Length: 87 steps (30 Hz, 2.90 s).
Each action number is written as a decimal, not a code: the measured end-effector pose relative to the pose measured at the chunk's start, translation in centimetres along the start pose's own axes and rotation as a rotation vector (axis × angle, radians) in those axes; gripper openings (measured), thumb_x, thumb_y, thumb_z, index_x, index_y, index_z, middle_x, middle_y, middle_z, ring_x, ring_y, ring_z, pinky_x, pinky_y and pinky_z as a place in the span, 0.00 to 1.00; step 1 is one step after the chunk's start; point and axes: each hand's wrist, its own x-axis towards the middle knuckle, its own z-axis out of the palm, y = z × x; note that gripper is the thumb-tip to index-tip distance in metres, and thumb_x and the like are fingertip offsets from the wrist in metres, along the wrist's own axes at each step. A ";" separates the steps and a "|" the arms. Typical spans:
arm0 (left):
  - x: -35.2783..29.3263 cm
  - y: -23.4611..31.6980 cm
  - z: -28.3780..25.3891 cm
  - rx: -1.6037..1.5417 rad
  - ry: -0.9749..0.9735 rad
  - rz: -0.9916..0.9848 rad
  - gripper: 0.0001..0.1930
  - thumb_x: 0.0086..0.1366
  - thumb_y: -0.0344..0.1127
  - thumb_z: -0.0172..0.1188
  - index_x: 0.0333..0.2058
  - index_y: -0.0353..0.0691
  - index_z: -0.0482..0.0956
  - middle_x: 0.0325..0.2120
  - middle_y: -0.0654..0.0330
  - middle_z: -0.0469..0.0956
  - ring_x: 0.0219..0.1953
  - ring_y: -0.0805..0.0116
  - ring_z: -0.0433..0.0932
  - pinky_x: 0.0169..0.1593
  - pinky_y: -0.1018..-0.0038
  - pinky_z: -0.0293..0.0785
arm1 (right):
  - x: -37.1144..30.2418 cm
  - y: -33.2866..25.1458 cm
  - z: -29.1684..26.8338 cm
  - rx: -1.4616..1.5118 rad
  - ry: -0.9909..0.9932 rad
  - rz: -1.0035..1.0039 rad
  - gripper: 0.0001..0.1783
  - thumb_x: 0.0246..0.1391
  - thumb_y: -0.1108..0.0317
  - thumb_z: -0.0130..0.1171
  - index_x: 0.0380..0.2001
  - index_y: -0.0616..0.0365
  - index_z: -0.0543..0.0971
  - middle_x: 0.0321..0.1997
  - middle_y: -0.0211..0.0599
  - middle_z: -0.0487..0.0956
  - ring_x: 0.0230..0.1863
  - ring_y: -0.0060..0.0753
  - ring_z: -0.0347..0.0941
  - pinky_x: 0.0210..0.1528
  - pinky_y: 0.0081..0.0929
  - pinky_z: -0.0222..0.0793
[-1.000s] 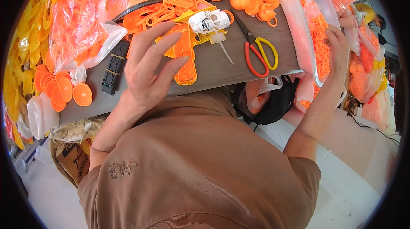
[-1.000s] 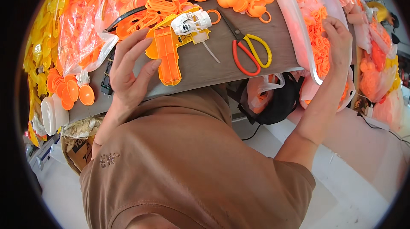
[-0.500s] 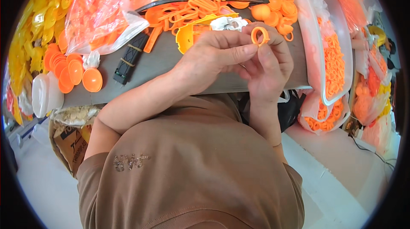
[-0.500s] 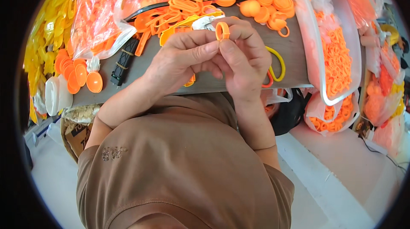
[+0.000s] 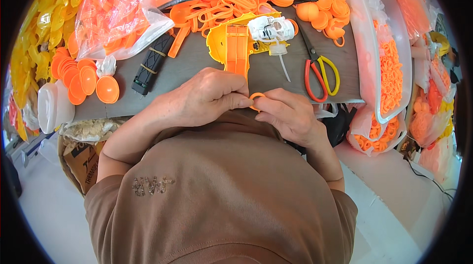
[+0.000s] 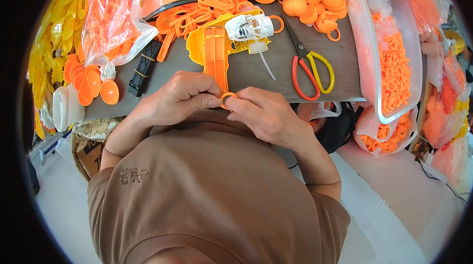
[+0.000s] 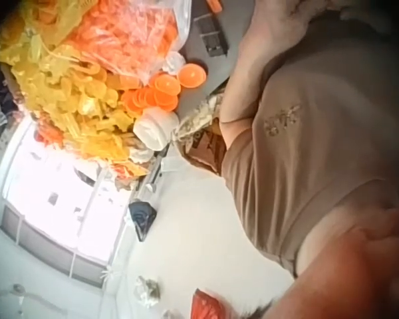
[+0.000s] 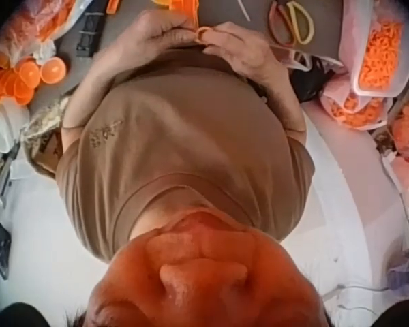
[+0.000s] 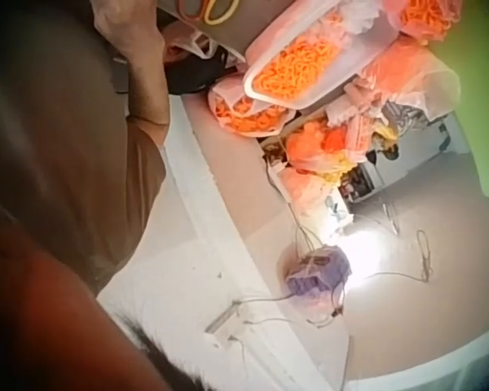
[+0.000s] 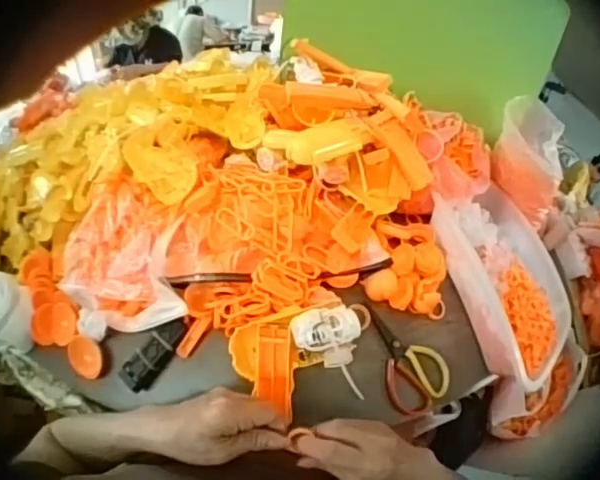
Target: Assembling a plastic bubble toy gun by connecting internal components and the outer shell.
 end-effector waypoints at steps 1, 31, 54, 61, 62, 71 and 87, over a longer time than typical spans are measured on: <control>-0.1 -0.3 0.1 0.000 0.001 -0.003 0.08 0.58 0.32 0.60 0.30 0.31 0.74 0.18 0.56 0.72 0.22 0.60 0.73 0.28 0.70 0.69 | 0.2 0.0 0.1 -0.009 0.020 -0.014 0.16 0.40 0.78 0.64 0.36 0.63 0.75 0.31 0.40 0.76 0.27 0.38 0.74 0.26 0.27 0.69; 1.0 -3.2 -0.1 0.958 0.338 0.257 0.20 0.53 0.37 0.60 0.47 0.46 0.76 0.50 0.53 0.66 0.57 0.51 0.62 0.60 0.54 0.56 | 4.4 1.9 1.1 -0.300 -0.008 0.349 0.06 0.49 0.78 0.55 0.28 0.65 0.68 0.27 0.47 0.73 0.28 0.50 0.72 0.27 0.39 0.67; -2.1 -2.5 -1.7 0.839 0.565 0.353 0.20 0.49 0.37 0.65 0.42 0.41 0.76 0.45 0.53 0.69 0.50 0.53 0.67 0.50 0.60 0.65 | 4.4 0.8 1.0 -0.428 -0.145 0.353 0.07 0.52 0.76 0.54 0.35 0.65 0.70 0.28 0.50 0.74 0.26 0.52 0.72 0.28 0.41 0.67; -8.9 -1.2 -4.5 0.791 0.706 -0.317 0.25 0.49 0.35 0.67 0.44 0.33 0.68 0.32 0.50 0.73 0.36 0.52 0.72 0.41 0.63 0.69 | 2.4 -1.0 1.6 -0.431 0.029 0.293 0.27 0.39 0.65 0.68 0.45 0.58 0.72 0.47 0.42 0.68 0.41 0.41 0.70 0.39 0.32 0.70; -9.1 -1.7 -4.4 0.821 0.659 -0.323 0.24 0.50 0.34 0.66 0.44 0.33 0.68 0.32 0.51 0.73 0.36 0.56 0.72 0.41 0.65 0.69 | 2.5 -1.0 1.8 -0.433 0.033 0.295 0.27 0.39 0.65 0.68 0.45 0.58 0.72 0.47 0.42 0.68 0.41 0.41 0.70 0.39 0.32 0.70; -11.6 0.5 -5.3 -0.558 0.639 -0.417 0.32 0.44 0.30 0.66 0.50 0.30 0.66 0.32 0.59 0.74 0.38 0.69 0.74 0.46 0.75 0.68 | 1.5 0.5 3.7 -0.494 -0.068 0.195 0.36 0.34 0.55 0.69 0.50 0.50 0.72 0.54 0.50 0.63 0.39 0.44 0.67 0.40 0.35 0.67; 3.5 -1.0 -4.4 -0.463 0.617 0.024 0.08 0.58 0.28 0.59 0.36 0.30 0.75 0.31 0.56 0.80 0.27 0.73 0.78 0.27 0.80 0.73 | 1.1 2.3 4.5 -0.448 0.108 0.030 0.27 0.35 0.60 0.67 0.44 0.50 0.76 0.48 0.52 0.67 0.32 0.37 0.67 0.32 0.30 0.61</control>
